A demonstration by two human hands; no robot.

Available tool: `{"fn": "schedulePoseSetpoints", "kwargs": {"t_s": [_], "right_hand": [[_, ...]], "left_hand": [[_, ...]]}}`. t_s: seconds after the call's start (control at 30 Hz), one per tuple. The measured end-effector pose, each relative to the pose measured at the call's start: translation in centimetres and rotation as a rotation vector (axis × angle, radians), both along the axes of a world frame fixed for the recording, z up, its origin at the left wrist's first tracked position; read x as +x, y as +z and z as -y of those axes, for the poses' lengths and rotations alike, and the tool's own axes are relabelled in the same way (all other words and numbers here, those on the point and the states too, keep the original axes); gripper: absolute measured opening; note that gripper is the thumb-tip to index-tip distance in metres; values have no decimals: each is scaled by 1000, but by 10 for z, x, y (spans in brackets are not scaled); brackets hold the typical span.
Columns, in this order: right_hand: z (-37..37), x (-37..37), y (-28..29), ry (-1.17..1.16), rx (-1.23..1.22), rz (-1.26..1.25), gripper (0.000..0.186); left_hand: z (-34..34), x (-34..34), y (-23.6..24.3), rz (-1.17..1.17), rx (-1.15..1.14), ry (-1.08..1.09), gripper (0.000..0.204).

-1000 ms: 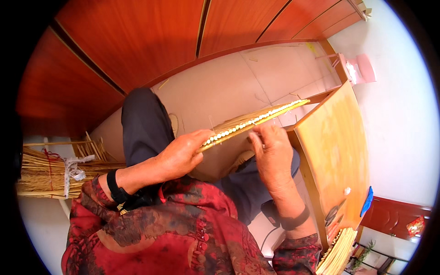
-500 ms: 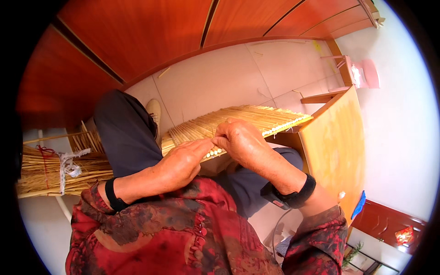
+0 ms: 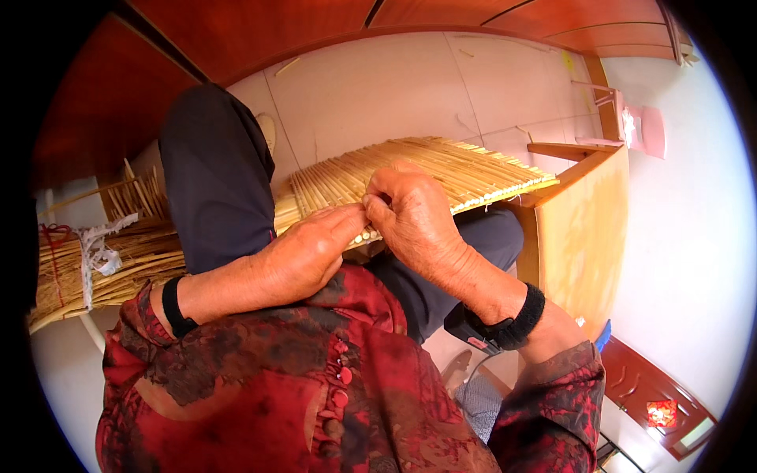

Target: The person weaves a straw mat by hand, passing a thread through bundles of straw and securing them together.

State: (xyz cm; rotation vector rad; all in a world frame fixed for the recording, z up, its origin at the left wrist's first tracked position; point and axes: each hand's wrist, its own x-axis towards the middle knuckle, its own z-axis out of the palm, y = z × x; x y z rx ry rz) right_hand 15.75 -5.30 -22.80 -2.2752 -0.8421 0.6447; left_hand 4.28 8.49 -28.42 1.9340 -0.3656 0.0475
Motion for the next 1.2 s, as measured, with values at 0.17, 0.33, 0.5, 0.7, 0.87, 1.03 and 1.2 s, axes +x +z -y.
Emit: {"fn": "schedulePoseSetpoints", "kwargs": {"t_s": [0.17, 0.33, 0.5, 0.7, 0.87, 1.03, 1.2], "right_hand": [[3, -4, 1, 60, 43, 74, 9], [15, -11, 1, 213, -76, 309, 11], [13, -5, 2, 193, -36, 205, 10], [-23, 108, 36, 133, 391, 247, 20], [-32, 64, 56, -122, 771, -831, 16], [-27, 122, 105, -85, 576, -735, 18], [27, 226, 174, -331, 761, 100, 15]], "left_hand": [[4, 0, -4, 37, -18, 79, 34], [7, -2, -8, 3, -50, 17, 41], [8, 0, -2, 8, -25, 36, 34], [-8, 6, -9, -12, 88, 79, 52], [-17, 17, -1, -56, 90, -43, 54], [-28, 26, 11, -93, 235, -148, 50], [-42, 31, 5, -52, 246, -166, 50]]}}
